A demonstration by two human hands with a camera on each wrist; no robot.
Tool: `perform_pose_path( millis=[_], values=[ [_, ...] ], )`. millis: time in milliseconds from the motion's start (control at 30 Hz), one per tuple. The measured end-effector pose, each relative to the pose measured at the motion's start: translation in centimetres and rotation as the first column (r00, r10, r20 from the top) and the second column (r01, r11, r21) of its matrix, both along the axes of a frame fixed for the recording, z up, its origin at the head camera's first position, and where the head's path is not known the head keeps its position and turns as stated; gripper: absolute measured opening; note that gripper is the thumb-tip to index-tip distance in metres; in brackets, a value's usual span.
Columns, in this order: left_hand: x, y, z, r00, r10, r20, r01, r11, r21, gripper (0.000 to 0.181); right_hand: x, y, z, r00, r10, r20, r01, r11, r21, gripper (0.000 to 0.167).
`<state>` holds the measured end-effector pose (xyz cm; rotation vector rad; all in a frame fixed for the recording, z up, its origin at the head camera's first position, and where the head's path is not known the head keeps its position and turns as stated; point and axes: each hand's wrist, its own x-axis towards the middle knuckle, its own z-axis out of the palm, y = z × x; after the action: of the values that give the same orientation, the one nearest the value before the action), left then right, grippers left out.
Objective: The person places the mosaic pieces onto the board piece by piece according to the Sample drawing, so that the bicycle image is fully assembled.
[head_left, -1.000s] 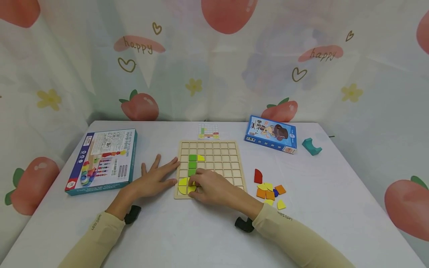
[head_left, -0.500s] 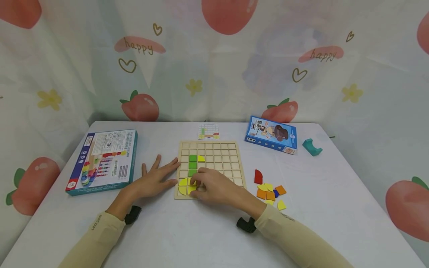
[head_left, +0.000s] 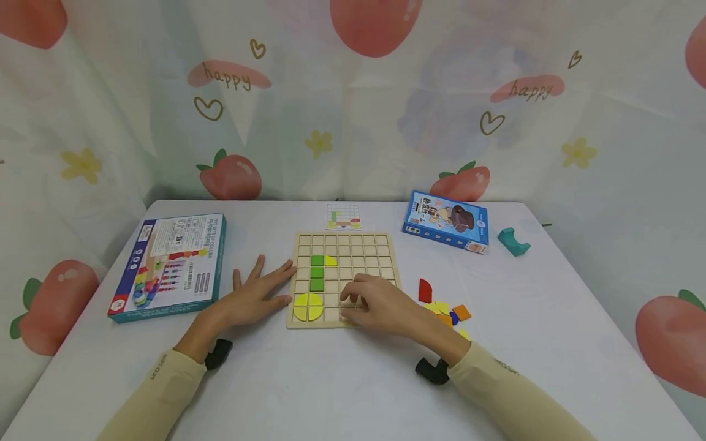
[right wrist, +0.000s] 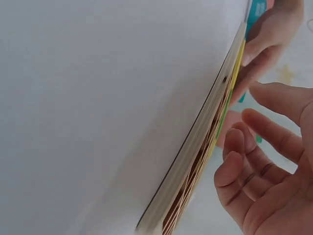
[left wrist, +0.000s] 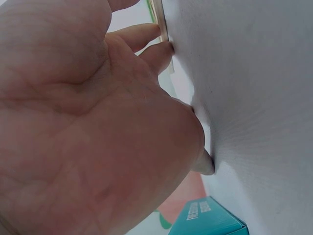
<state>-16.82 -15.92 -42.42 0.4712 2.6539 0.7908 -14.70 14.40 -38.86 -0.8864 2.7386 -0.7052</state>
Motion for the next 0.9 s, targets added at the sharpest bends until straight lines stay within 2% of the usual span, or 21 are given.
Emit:
perform_pose_path(
  millis=[367,633,900],
  values=[
    [0.0,0.0,0.0,1.000,0.001,0.003,-0.001,1.000,0.007,0.072,0.7,4.6,0.3,0.998,-0.061,-0.029,0.061,0.998,-0.027,0.021],
    [-0.1,0.3,-0.4,1.000,-0.014,0.003,0.014,1.000,0.013,0.072,1.0,9.3,0.3,0.987,-0.144,-0.066,0.146,0.989,0.017,0.022],
    [-0.1,0.0,-0.1,1.000,-0.002,0.006,0.002,1.000,0.001,0.072,0.9,12.6,0.0,0.976,-0.203,-0.078,0.206,0.978,0.033,0.017]
  ],
)
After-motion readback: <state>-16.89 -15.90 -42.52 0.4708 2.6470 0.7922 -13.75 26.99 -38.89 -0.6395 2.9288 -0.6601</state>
